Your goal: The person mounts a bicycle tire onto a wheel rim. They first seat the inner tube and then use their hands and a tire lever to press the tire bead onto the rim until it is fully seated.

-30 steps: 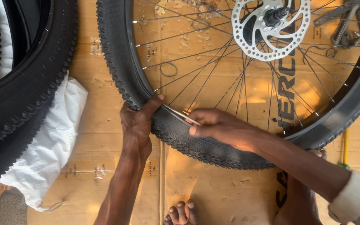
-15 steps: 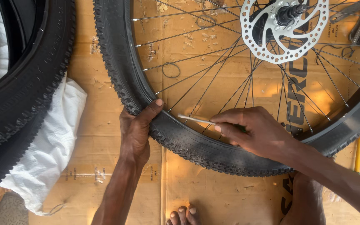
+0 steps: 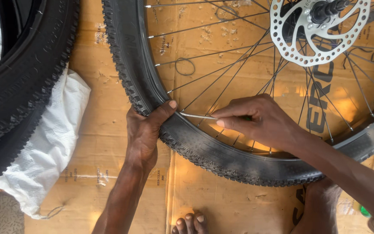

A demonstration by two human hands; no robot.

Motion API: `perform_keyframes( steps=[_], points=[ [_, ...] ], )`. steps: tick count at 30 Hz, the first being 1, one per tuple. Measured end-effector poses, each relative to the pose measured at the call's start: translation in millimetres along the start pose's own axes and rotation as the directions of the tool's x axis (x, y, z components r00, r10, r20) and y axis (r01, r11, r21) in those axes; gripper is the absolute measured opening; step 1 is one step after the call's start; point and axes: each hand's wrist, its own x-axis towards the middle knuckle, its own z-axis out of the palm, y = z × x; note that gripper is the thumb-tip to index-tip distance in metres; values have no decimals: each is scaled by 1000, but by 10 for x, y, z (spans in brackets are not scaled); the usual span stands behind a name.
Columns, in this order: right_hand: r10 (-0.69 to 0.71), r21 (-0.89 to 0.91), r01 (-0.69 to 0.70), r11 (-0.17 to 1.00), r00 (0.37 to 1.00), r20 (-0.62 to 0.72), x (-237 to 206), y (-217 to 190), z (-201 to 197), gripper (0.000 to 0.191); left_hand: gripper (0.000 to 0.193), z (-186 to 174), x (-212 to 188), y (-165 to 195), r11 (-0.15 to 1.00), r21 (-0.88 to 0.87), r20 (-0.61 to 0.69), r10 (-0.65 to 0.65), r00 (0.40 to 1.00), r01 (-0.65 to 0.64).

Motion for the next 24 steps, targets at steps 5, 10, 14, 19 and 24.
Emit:
perform_keyframes(
  steps=[5,10,14,19,24],
  points=[
    [-188,-104,184,977,982,-30,22,-36,49,26,27,-20,31,32,1000,22,-20,-16,1000,17],
    [-280,-224,277,934,960,19,148,-52,18,24,32,-39,43,55,1000,18,-4,11,1000,-11],
    [-188,-243,227,943,966,175,356,-132,-180,28,34,-45,13,65,999,-18,20,26,999,-26],
    [42,-204,25,979,947,318,494,-341,-255,36,34,-59,31,67,1000,-1,-4,-10,1000,10],
    [-49,-221,170,960,884,464,579,-491,-149,43,33,-159,32,77,1000,10,7,-7,1000,7]
  ],
)
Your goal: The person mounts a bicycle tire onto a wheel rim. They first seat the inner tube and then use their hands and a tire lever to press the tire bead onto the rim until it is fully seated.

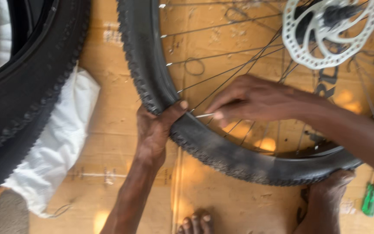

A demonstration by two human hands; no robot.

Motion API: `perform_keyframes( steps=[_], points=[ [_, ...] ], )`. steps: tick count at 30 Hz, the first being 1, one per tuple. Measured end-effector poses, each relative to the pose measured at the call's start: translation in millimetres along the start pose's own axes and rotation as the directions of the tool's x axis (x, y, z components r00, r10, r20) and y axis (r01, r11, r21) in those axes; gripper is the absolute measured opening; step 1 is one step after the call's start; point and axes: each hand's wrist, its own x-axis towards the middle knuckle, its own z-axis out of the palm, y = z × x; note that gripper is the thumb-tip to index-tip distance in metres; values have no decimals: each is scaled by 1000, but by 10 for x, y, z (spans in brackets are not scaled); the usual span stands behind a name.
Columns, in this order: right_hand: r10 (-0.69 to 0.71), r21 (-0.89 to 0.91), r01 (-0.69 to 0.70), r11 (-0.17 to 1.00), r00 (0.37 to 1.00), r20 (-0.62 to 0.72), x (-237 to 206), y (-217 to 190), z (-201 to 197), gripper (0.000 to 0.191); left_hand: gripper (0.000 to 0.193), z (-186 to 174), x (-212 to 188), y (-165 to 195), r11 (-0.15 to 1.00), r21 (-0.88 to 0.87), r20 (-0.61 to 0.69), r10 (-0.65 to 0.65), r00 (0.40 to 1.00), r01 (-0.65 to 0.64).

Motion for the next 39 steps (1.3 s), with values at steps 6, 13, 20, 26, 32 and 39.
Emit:
perform_keyframes(
  steps=[6,13,20,26,32,39],
  points=[
    [452,355,-399,845,889,-76,-203,-84,432,43,31,-115,12,96,999,-33,44,21,999,-20],
    [25,53,-4,999,911,-411,-199,-48,524,34,32,-200,65,55,999,-24,42,31,999,-30],
    [379,79,-376,923,924,-37,-162,-119,46,41,29,-247,109,-3,997,-75,73,25,997,-19],
    [459,763,-521,383,824,332,-92,-433,0,31,31,-284,134,19,998,-63,93,9,996,-3],
    [561,877,-453,162,773,295,-216,-711,539,36,26,-299,118,29,996,-89,131,26,991,-15],
    [662,980,-137,144,749,7,-231,-1061,1435,30,19,-312,55,-15,997,-77,139,20,990,-9]
  ],
)
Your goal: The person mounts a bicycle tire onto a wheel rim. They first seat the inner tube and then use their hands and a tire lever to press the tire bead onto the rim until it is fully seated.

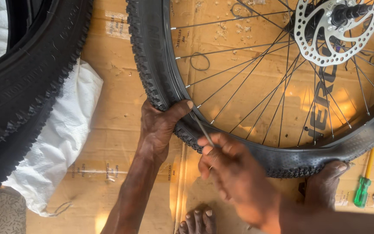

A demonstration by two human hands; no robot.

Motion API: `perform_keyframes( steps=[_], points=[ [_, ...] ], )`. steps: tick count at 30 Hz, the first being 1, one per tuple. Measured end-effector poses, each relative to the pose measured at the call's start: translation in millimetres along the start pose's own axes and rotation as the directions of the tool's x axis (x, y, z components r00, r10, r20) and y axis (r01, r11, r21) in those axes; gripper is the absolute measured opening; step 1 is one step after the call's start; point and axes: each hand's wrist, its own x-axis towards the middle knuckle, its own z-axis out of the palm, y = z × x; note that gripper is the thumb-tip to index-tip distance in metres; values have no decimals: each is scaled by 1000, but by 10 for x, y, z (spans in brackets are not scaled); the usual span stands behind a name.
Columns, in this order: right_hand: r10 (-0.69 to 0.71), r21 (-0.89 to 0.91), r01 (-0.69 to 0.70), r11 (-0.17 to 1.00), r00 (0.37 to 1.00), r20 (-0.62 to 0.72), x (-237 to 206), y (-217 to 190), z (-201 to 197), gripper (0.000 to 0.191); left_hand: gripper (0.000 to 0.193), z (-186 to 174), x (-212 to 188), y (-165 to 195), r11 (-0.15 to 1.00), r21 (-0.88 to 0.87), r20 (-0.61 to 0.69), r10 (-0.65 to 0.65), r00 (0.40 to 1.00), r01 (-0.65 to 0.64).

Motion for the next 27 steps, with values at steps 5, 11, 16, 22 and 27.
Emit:
perform_keyframes(
  steps=[5,11,16,22,27],
  points=[
    [-507,-196,497,845,862,-1,236,501,266,19,24,-15,-54,-34,1000,4,26,27,999,-27],
    [-549,-236,526,817,834,-42,291,755,286,18,41,39,-155,15,945,-318,42,-64,997,74],
    [-297,254,279,926,954,35,-58,434,504,14,41,227,-206,0,987,-160,-200,-1,980,-32],
    [-345,676,-22,737,847,404,-311,183,508,20,33,242,-461,-73,963,-270,-160,-73,984,27],
    [-218,550,-68,832,872,438,-103,573,-11,33,33,313,-355,-150,974,-178,-150,111,982,-138]
  ],
)
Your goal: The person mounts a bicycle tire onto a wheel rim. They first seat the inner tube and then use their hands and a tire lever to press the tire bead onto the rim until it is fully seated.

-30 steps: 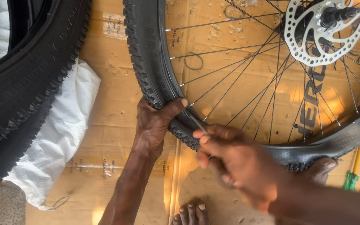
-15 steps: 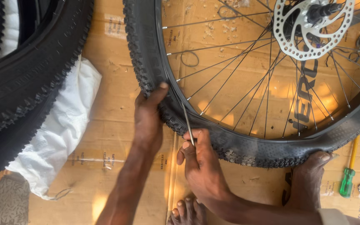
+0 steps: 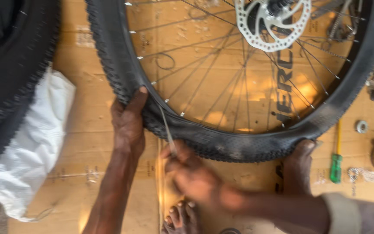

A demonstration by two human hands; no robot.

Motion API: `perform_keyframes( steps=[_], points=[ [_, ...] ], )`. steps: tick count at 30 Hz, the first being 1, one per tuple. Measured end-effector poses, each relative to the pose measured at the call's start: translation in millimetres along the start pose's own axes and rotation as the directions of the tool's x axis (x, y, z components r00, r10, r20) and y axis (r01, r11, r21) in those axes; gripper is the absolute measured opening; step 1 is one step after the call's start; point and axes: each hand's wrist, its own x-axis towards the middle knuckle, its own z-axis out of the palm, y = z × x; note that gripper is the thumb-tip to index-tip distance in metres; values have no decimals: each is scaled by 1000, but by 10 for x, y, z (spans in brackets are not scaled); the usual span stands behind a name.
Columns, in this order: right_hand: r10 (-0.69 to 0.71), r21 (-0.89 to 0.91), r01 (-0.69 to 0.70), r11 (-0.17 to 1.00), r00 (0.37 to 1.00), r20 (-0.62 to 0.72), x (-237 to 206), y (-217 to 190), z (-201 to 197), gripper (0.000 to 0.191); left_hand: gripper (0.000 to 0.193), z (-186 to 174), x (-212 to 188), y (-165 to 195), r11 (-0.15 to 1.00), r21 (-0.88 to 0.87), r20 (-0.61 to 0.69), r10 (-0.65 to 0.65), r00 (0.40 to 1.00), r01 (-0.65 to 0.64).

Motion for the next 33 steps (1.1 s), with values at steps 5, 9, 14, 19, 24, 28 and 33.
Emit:
perform_keyframes(
  steps=[5,9,14,19,24,28,33],
  points=[
    [-307,-985,55,-163,946,104,-228,-532,-792,9,30,-10,-20,-110,998,43,51,39,998,-41],
    [-381,-917,255,-307,850,364,-351,-861,-784,12,29,-1,-8,-199,998,52,33,39,999,-41],
    [-428,-818,276,-504,744,514,-285,-1145,-493,11,34,21,26,-187,997,28,14,69,998,-70],
    [-279,-964,26,-264,955,102,-160,-1151,-421,27,38,33,70,-144,990,132,-89,-31,996,43],
    [-59,-974,-166,-151,986,-159,17,-1280,-465,31,38,58,75,-125,990,140,-52,4,999,4],
    [69,-988,54,-145,997,45,202,-1500,-470,40,34,86,79,-122,987,163,-53,18,998,-10],
    [97,-996,-88,-24,991,-90,255,-1503,-623,44,31,117,108,-116,990,138,-85,-14,996,26]
  ],
)
